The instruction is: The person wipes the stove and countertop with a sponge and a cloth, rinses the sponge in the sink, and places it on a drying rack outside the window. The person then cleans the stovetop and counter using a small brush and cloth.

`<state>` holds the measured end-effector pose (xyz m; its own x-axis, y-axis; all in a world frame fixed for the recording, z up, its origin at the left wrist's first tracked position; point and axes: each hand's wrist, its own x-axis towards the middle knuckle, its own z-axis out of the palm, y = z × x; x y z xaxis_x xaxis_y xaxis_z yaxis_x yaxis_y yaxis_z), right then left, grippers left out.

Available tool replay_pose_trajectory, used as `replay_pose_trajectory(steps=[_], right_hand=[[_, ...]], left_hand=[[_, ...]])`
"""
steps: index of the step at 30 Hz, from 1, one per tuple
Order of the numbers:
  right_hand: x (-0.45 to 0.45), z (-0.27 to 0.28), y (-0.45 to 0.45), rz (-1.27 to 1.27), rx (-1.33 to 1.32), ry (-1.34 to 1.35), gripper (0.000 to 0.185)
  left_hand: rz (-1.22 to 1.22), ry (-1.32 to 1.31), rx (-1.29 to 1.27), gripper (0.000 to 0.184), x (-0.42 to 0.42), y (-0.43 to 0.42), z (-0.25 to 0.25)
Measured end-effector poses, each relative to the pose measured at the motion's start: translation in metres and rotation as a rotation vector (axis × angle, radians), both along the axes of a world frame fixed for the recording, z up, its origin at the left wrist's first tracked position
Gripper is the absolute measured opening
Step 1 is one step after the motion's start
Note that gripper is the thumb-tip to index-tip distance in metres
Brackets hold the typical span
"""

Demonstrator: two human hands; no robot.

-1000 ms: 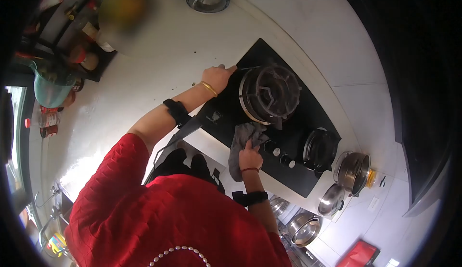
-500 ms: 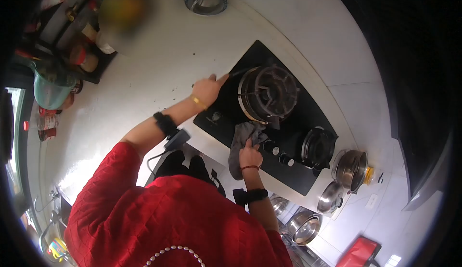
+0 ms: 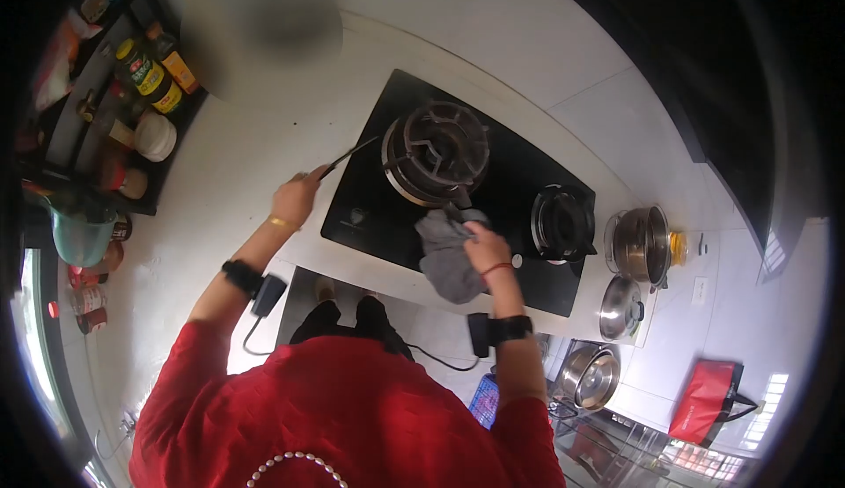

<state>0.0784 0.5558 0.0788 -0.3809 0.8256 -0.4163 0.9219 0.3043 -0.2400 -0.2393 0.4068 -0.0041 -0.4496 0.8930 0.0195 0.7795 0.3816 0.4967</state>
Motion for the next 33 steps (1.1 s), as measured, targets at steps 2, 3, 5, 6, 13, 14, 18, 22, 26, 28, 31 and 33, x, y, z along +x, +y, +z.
replay_pose_trajectory(steps=[2, 3, 5, 6, 13, 14, 18, 22, 26, 28, 31, 33], right_hand=[[0.037, 0.022, 0.028, 0.005, 0.083, 0.210, 0.034], [0.056, 0.027, 0.048, -0.032, 0.110, 0.257, 0.035], [0.073, 0.031, 0.078, -0.114, 0.168, 0.305, 0.036], [0.075, 0.034, 0.088, -0.161, 0.195, 0.302, 0.038], [0.093, -0.107, 0.213, -0.101, 0.049, -0.005, 0.047], [0.085, -0.109, 0.235, -0.065, 0.005, 0.118, 0.047], [0.047, -0.063, 0.281, -0.123, -0.131, 0.346, 0.047], [0.047, -0.046, 0.331, -0.135, -0.140, 0.420, 0.049], [0.051, -0.027, 0.295, -0.135, -0.233, 0.170, 0.050], [0.056, -0.035, 0.279, -0.043, -0.101, 0.143, 0.047], [0.058, -0.042, 0.266, 0.326, 0.516, 0.142, 0.041], [0.025, 0.004, 0.216, 0.017, -0.012, 0.526, 0.032]], left_hand=[[0.032, -0.063, 0.076, 0.033, 0.002, -0.026, -0.008], [0.043, -0.083, 0.101, 0.033, 0.003, -0.035, -0.008], [0.074, -0.116, 0.125, 0.033, 0.015, -0.041, 0.001], [0.092, -0.131, 0.121, 0.033, 0.024, -0.043, 0.010], [0.249, -0.176, 0.056, 0.034, 0.063, -0.054, 0.019], [0.278, -0.175, 0.027, 0.034, 0.063, -0.057, 0.018], [0.407, -0.173, 0.033, 0.035, 0.071, -0.069, 0.008], [0.506, -0.206, 0.128, 0.036, 0.075, -0.065, 0.014], [0.530, -0.245, 0.213, 0.036, 0.082, -0.044, 0.022], [0.469, -0.244, 0.210, 0.039, 0.085, -0.029, 0.032], [0.377, -0.156, 0.243, 0.042, 0.089, 0.000, 0.050], [0.307, -0.071, 0.253, 0.044, 0.095, 0.024, 0.063]])
